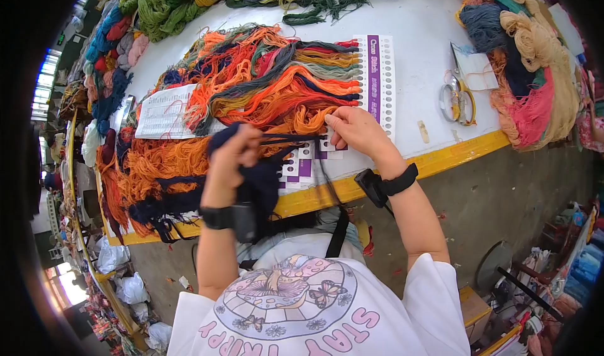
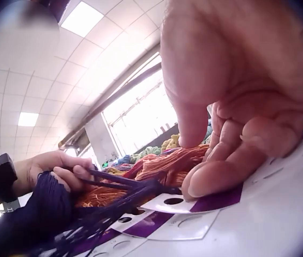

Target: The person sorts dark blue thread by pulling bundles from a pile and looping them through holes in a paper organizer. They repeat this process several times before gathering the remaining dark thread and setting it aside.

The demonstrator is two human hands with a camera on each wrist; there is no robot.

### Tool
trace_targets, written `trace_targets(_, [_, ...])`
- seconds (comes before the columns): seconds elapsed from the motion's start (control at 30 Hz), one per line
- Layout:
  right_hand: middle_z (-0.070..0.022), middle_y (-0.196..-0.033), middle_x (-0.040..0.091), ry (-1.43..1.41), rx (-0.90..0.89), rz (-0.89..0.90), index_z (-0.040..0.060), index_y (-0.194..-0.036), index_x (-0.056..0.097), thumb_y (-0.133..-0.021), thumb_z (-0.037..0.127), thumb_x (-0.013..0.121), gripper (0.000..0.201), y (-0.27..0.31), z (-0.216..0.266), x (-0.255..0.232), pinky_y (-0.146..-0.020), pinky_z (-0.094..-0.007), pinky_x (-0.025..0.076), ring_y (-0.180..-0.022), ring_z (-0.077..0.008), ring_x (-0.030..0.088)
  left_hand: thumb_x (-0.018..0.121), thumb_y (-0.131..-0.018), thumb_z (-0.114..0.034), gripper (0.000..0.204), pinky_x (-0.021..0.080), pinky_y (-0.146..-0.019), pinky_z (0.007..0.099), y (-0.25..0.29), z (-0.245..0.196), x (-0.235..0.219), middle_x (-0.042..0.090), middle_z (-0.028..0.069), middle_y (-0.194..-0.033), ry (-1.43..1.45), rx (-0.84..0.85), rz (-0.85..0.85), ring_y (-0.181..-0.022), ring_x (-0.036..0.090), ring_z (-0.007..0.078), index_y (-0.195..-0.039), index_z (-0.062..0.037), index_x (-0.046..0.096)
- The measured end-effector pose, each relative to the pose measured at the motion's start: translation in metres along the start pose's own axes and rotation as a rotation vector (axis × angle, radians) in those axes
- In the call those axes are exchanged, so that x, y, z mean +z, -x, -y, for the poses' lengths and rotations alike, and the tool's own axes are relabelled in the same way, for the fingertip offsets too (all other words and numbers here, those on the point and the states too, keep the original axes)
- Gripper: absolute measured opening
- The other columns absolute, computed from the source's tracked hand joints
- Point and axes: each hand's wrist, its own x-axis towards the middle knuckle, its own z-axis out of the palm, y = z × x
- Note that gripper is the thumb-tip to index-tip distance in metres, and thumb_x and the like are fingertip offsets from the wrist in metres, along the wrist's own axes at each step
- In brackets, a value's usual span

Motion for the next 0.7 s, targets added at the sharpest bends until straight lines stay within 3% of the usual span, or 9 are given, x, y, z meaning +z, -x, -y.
trace_targets(0.2, [-0.0076,-0.063,0.062,0.032,0.059,-0.034,-0.0016,-0.086,0.058,-0.085,0.023,0.053,0.025,0.002,0.009,0.003,-0.052,-0.0245,0.048,-0.053,-0.0129,0.06,0.051,-0.089,-0.017,0.006,0.033,-0.043,0.0198,0.032,-0.03,-0.174,0.052,-0.0012,-0.071,0.417,0.15,-0.252,-0.047,0.041,0.006,-0.086,-0.0116,0.051])
trace_targets(0.3, [-0.0039,-0.062,0.061,0.05,0.055,-0.043,0.0007,-0.085,0.058,-0.084,0.016,0.056,0.016,0.001,0.008,0.005,-0.048,-0.0231,0.043,-0.053,-0.0102,0.058,0.048,-0.091,-0.029,0.029,0.041,-0.056,0.0209,0.047,-0.036,-0.171,0.061,0.0047,-0.086,-0.087,0.242,-0.822,-0.072,0.057,0.0098,-0.107,-0.0062,0.059])
trace_targets(0.37, [-0.0032,-0.063,0.061,0.236,-0.006,-0.153,0.0003,-0.082,0.06,-0.082,0.015,0.058,0.015,0.002,0.003,0.012,-0.048,-0.0236,0.043,-0.053,-0.0107,0.057,0.045,-0.092,-0.035,0.038,0.044,-0.064,0.0235,0.06,-0.039,-0.134,0.062,0.0051,-0.089,-0.37,0.277,-0.742,-0.077,0.058,0.0128,-0.104,-0.0037,0.061])
trace_targets(0.4, [-0.0029,-0.064,0.061,0.327,-0.046,-0.203,0.0001,-0.08,0.061,-0.081,0.014,0.059,0.014,0.002,0.004,0.019,-0.048,-0.0239,0.042,-0.052,-0.011,0.057,0.041,-0.093,-0.039,0.044,0.044,-0.072,0.0252,0.064,-0.039,-0.116,0.063,0.0069,-0.093,-0.311,0.33,-0.457,-0.083,0.059,0.0157,-0.106,-0.0012,0.06])
trace_targets(0.43, [-0.0029,-0.067,0.061,0.309,-0.153,-0.276,-0.0003,-0.079,0.064,-0.079,0.012,0.062,0.012,0.007,0.009,0.029,-0.052,-0.0235,0.042,-0.055,-0.0099,0.055,0.04,-0.093,-0.037,0.045,0.044,-0.075,0.0258,0.067,-0.042,-0.082,0.063,0.0106,-0.1,-0.149,0.297,-0.33,-0.092,0.059,0.0172,-0.106,0.0013,0.059])
trace_targets(0.5, [-0.0035,-0.073,0.062,-0.055,-0.335,-0.198,-0.0002,-0.083,0.066,-0.077,0.01,0.065,0.011,0.013,0.022,0.058,-0.056,-0.023,0.043,-0.062,-0.0101,0.056,0.032,-0.094,-0.044,0.056,0.042,-0.088,0.0348,0.064,-0.037,-0.046,0.052,0.015,-0.122,-0.021,0.222,0.09,-0.113,0.05,0.0251,-0.117,0.004,0.049])
trace_targets(0.53, [-0.0048,-0.074,0.063,-0.209,-0.405,-0.139,-0.0001,-0.085,0.066,-0.077,0.007,0.065,0.011,0.018,0.031,0.072,-0.059,-0.0233,0.045,-0.065,-0.0114,0.059,0.031,-0.093,-0.046,0.06,0.04,-0.091,0.0365,0.061,-0.031,-0.031,0.046,0.0148,-0.128,0.036,0.165,0.161,-0.119,0.044,0.0255,-0.122,0.0042,0.045])
trace_targets(0.63, [-0.0054,-0.08,0.063,-0.698,-0.18,0.118,-0.0024,-0.088,0.064,-0.08,0.005,0.063,0.011,0.042,0.076,0.094,-0.061,-0.0216,0.048,-0.067,-0.0118,0.06,0.033,-0.093,-0.045,0.06,0.04,-0.092,0.0333,0.058,-0.03,-0.002,0.043,0.0127,-0.131,0.118,0.114,0.275,-0.118,0.043,0.0204,-0.127,0.0047,0.04])
trace_targets(0.7, [-0.0059,-0.08,0.063,-0.647,-0.169,0.112,-0.0029,-0.091,0.063,-0.082,0.005,0.061,0.012,0.043,0.078,0.096,-0.062,-0.0213,0.049,-0.067,-0.0116,0.061,0.034,-0.094,-0.042,0.059,0.04,-0.092,0.031,0.056,-0.028,0.007,0.044,0.0119,-0.131,0.119,0.11,0.316,-0.116,0.045,0.018,-0.128,0.0053,0.039])
